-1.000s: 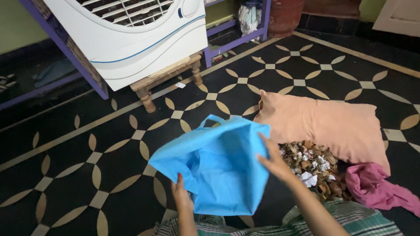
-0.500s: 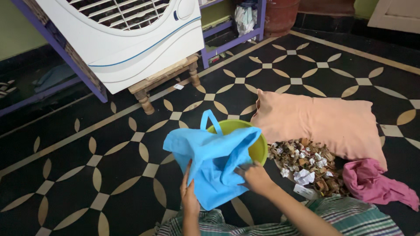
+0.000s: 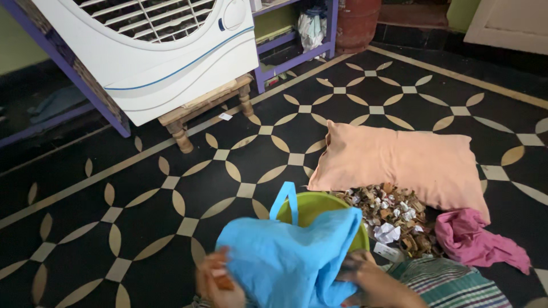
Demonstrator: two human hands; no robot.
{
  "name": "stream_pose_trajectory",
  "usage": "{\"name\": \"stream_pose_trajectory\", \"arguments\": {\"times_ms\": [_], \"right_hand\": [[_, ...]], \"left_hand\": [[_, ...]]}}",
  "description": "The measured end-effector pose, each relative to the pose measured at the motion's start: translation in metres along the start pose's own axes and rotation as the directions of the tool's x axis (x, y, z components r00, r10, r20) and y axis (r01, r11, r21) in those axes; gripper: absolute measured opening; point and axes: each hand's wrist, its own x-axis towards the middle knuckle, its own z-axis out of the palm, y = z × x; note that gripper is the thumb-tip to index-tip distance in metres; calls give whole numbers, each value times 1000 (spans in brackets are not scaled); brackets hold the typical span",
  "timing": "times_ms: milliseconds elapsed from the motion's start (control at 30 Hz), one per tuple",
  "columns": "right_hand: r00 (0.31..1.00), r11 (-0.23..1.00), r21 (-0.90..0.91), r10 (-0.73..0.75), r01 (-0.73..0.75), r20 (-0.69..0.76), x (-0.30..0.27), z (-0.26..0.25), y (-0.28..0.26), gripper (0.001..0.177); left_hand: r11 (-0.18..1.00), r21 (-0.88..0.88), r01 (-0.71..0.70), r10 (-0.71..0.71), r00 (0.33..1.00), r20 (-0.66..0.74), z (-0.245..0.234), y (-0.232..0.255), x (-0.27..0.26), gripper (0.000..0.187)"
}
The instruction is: The person wipes the inside of a green bucket with a pink cloth, then unfolds a blue cloth and lines the bucket with it. They adjust the cloth to fit the bucket's shape and tuck the edges inside.
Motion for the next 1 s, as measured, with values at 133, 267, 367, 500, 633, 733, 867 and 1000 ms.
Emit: {"name": "stream_pose_trajectory", "arguments": {"times_ms": [133,267,367,500,633,733,867,1000], "right_hand": [[945,912,251,298,-324,139,-7,-7,13,44],[620,681,509,718,-527,-318,10,1,31,48],[649,715,625,642,-313,-409,30,-11,45,73],[753,710,595,609,-378,-248,47,-30,30,79],[855,914,138,406,-381,-323,50,-33,7,72],[870,934,-210,165,-289,-464,44,-27,9,45],[685,866,236,495,-442,-534,15,-15,29,21],[403,584,703,805,-405,-436,-5,-8,57,19]], "left_hand": [[939,-95,330,-336,828,-449,-16,-23,11,58],[651,-406,641,-695,719,20,-23,-31,12,76],[733,-288,616,-614,782,111,-12,-27,1,86],[934,-65,351,-334,923,193,-4,-21,-7,94],[942,140,305,-332,906,263,4,-24,-9,63],[951,234,204,-265,925,270,17,-23,-7,49],[957,213,199,-253,930,266,54,-14,8,37],[899,369,238,-345,902,259,107,-23,34,43]]}}
